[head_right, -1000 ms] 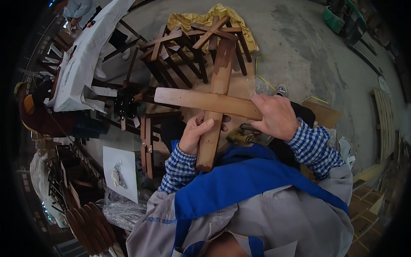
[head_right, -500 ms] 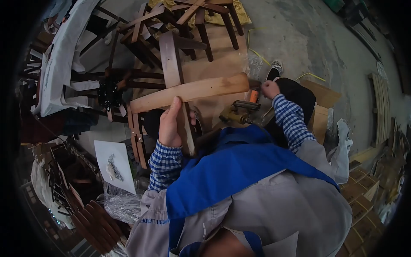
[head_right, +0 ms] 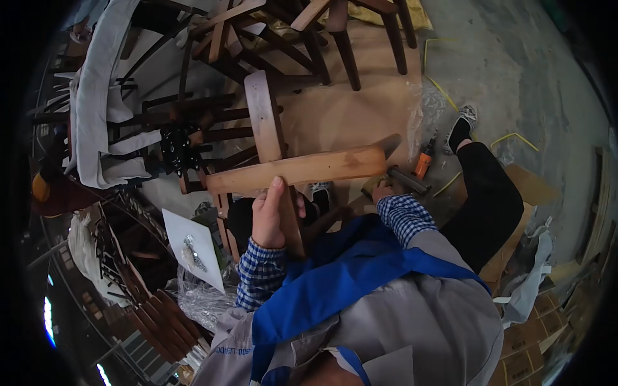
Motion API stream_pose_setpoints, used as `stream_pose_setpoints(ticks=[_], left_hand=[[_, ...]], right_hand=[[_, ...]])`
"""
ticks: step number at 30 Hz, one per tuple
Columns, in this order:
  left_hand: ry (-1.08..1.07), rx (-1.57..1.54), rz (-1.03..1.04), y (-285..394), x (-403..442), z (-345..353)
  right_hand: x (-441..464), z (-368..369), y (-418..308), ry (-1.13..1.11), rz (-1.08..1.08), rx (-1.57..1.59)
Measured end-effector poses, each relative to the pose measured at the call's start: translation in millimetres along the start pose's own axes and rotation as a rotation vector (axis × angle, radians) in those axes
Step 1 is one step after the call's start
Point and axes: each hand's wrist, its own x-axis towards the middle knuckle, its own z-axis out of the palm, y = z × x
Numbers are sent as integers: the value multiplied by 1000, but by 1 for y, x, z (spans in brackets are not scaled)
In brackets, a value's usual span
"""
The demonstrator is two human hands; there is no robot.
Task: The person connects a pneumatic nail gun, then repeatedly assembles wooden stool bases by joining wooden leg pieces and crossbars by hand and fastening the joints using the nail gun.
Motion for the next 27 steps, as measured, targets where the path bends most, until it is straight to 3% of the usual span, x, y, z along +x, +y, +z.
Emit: stream_pose_setpoints(ticks=[2,3,6,8,10,12,14,18,21,25,26,27], left_hand=[[-15,-9,20,0,11,0],[-14,-21,17,-1,17,1],[-14,-61,-15,-5,29,-6],[-102,-58,-31,-8,38,-12],[-132,-68,-8,-7,44,-18],[-163,-71,15,-8,52,-23],[-212,-76,42,-12,64,-26],[-264,-73,39,-16,67,-32],[-282,-90,56,-28,66,-30],[-401,44,97,-52,77,-24],[-415,111,146,-56,70,-26],[-414,171,193,-60,69,-26]], right_hand=[[-13,-30,5,-66,129,352],[-15,-42,10,-60,123,327],[-32,-67,27,34,-245,-181],[-59,-86,39,59,-279,-121],[-116,-116,44,-119,-204,355],[-202,-158,35,-112,-225,466],[-284,-174,33,-148,-372,817],[-413,-189,19,122,-521,813],[-472,-202,5,136,-573,995],[-484,-213,-35,424,-179,870],[-484,-211,-41,449,-157,866],[-474,-214,-42,517,-269,761]])
